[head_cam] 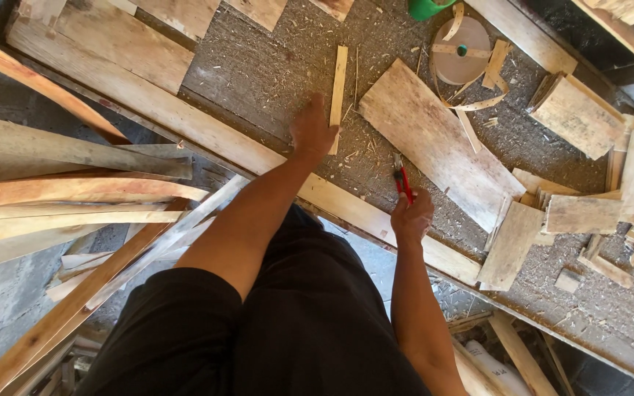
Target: Arranging and trimming small wood pieces to fit into a wooden frame.
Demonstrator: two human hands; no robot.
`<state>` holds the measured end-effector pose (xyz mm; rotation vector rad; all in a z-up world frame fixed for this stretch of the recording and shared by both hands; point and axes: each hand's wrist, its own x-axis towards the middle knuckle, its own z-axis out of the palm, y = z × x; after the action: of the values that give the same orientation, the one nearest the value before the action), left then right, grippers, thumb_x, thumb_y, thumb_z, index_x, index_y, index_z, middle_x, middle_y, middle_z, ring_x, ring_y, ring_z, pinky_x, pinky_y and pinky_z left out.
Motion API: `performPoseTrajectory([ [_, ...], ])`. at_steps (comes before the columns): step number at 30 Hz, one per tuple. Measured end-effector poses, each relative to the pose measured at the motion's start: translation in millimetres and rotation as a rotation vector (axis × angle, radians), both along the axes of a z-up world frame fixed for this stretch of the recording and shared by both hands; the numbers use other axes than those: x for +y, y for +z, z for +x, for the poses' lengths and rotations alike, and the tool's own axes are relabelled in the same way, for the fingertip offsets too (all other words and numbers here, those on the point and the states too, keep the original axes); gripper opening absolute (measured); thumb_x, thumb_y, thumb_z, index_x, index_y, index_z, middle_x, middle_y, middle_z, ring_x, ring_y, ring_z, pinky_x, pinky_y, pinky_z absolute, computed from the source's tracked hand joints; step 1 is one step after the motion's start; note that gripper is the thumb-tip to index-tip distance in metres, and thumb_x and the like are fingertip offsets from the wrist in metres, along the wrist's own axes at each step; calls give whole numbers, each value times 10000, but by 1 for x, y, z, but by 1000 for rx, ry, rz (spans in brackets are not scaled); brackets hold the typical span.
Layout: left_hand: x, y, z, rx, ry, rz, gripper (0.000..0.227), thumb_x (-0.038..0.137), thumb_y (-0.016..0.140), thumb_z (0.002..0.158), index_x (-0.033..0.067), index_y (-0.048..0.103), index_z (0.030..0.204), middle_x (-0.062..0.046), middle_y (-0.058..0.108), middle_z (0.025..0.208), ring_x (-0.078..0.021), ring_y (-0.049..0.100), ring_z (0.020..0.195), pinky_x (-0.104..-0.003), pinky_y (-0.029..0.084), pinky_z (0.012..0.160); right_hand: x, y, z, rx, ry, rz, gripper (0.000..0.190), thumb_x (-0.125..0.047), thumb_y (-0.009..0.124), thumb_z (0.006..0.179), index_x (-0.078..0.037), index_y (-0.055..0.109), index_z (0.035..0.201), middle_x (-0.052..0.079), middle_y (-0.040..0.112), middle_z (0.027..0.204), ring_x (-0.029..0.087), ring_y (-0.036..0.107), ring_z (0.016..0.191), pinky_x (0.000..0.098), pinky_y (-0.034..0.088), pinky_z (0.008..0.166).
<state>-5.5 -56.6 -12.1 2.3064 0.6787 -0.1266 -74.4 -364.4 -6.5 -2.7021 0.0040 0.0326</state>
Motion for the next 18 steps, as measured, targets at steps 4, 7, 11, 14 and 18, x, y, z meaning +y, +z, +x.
performPoseTrajectory([
  [4,-18,-13,1,-147,78,156,818,314,928,650,75,431,1255,-177,687,1139,-294,719,871,-401,587,640,0,-2,1,-64,-2,-76,273,-145,727,927,-29,623,1151,212,659,1087,418,602,1023,545,474,885],
  [7,-24,-5,6,108,112,46,614,265,866,839,128,468,1285,-115,721,1081,-283,738,942,-431,596,721,3,0,2,4,-35,-86,302,-162,725,948,-48,627,1209,202,651,1122,404,588,1061,548,457,920],
  [11,-27,-9,9,110,201,10,409,225,831,819,123,595,1137,-102,734,1034,-299,729,949,-438,594,753,9,4,2,-25,-47,-114,474,-189,758,905,-59,589,1328,212,587,1264,420,538,1156,585,406,985],
  [14,-24,4,6,134,242,-116,239,231,786,863,123,657,1033,-102,734,1015,-301,726,942,-447,590,758,15,6,2,-74,-52,-132,576,-199,785,885,-46,548,1387,219,512,1338,436,500,1220,605,368,1010],
  [18,-16,6,5,223,411,-308,142,238,687,965,124,645,1039,-80,738,963,-259,758,852,-433,615,732,28,11,10,-215,45,-105,584,-187,788,916,-60,526,1423,171,467,1407,383,503,1283,572,380,1081],
])
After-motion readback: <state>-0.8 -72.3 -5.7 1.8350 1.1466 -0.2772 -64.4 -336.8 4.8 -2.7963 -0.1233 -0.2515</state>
